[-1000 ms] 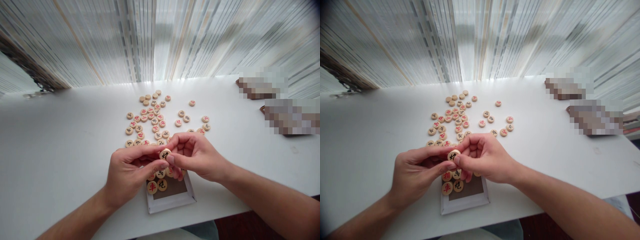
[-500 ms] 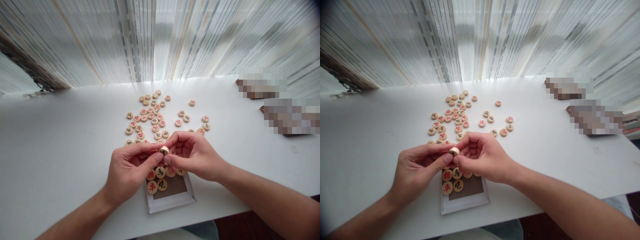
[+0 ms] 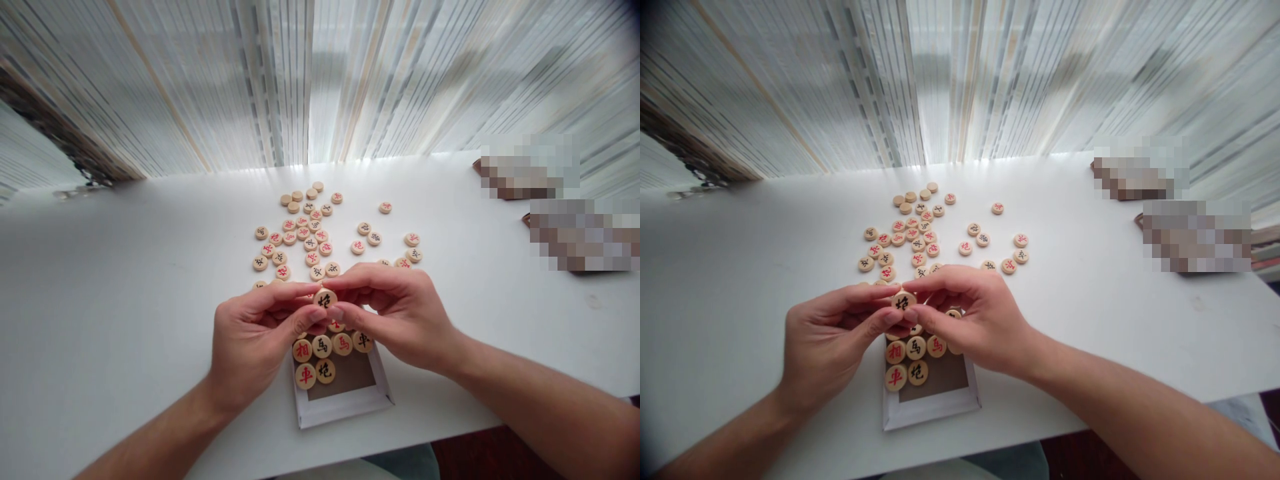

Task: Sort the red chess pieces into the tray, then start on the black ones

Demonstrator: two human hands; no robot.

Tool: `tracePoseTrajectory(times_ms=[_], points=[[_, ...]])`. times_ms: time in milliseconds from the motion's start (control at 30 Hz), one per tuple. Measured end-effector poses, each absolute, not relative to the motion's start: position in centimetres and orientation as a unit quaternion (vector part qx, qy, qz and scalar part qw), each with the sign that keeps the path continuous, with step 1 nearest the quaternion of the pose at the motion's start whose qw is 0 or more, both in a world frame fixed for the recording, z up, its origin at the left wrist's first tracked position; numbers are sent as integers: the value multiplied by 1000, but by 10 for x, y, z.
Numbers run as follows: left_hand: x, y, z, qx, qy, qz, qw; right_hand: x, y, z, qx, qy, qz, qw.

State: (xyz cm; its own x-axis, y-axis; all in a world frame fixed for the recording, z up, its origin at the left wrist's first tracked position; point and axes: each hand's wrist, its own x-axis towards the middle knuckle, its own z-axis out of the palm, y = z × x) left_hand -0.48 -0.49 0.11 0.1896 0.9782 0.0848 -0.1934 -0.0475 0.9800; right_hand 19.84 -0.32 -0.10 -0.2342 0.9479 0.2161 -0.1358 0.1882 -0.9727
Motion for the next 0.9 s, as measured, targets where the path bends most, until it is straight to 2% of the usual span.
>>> tracePoseTrajectory(times_ms=[233, 500, 900], points=[[-4, -4, 3, 487, 391, 496, 603, 200, 2, -1, -340, -470, 666, 469], [-4, -1, 6, 476, 417, 502, 590, 198, 3, 5, -376, -419, 667, 488], [-5, 0, 5, 529, 404, 494, 559, 198, 4, 2, -337, -390, 728, 452]])
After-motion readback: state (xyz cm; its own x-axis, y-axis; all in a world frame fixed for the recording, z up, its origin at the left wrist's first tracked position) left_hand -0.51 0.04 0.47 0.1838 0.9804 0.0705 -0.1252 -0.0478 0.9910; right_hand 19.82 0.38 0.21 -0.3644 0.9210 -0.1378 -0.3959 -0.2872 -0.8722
